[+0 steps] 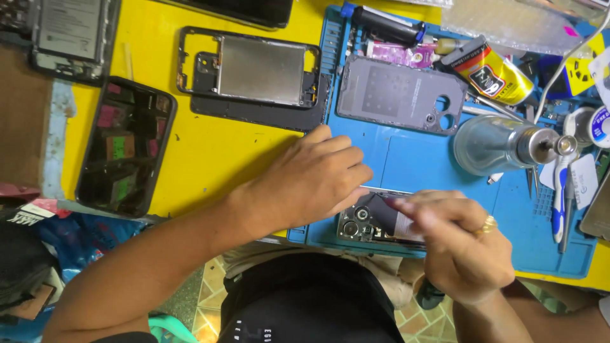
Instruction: The person removes the back cover of a smartphone and uses a screwdriver to unscrew and remove the camera module. The person then places the back cover on the table and continues to work on the internal components of the phone.
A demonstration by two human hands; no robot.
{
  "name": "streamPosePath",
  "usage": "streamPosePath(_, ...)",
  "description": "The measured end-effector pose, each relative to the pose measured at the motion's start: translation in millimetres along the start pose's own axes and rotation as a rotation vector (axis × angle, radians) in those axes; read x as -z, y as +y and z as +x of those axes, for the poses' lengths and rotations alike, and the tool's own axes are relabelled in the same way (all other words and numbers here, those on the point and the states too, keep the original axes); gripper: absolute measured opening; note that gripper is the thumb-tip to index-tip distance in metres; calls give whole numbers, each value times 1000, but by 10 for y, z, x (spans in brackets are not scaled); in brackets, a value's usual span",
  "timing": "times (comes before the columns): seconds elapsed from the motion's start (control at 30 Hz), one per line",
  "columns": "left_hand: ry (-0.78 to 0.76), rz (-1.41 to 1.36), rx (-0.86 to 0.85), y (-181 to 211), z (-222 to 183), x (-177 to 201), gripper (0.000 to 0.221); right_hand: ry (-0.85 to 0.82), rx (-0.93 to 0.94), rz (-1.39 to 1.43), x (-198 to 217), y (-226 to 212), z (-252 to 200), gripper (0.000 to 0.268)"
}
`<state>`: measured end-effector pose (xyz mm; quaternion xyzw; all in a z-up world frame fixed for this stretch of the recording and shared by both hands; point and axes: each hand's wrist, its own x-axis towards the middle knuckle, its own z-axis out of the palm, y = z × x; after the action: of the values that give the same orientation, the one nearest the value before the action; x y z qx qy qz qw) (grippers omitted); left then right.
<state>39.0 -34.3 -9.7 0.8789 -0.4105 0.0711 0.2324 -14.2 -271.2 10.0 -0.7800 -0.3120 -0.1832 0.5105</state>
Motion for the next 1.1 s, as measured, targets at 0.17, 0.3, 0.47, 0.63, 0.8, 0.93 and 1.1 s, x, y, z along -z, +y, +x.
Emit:
streamPosePath(0.17, 51, 93, 73, -82, -45, 56, 24, -208, 19, -75, 175, 99, 17, 46)
streamPosePath(0.3, 79, 173, 117, -152, 98, 33, 27, -97, 44, -4, 81, 45, -27, 36)
streamPosePath(0.47, 83, 481, 25, -158, 316, -155, 24, -174, 50, -36, 58, 1, -102, 38)
streamPosePath(0.63, 8, 605, -26, -103, 461, -77, 22, -55, 35, -9, -54, -62, -79, 27)
streamPosePath(0.8, -200, 335, 207, -388, 765, 212, 27, -171, -11, -3, 109, -35, -93, 36)
streamPosePath(0.93, 66, 456, 232, -803, 762, 181, 12, -117, -36, -82, 100, 2, -73, 48)
streamPosePath(1.1, 190, 378, 169, -1008, 760, 163, 12, -97, -55, -106, 131, -30, -53, 38)
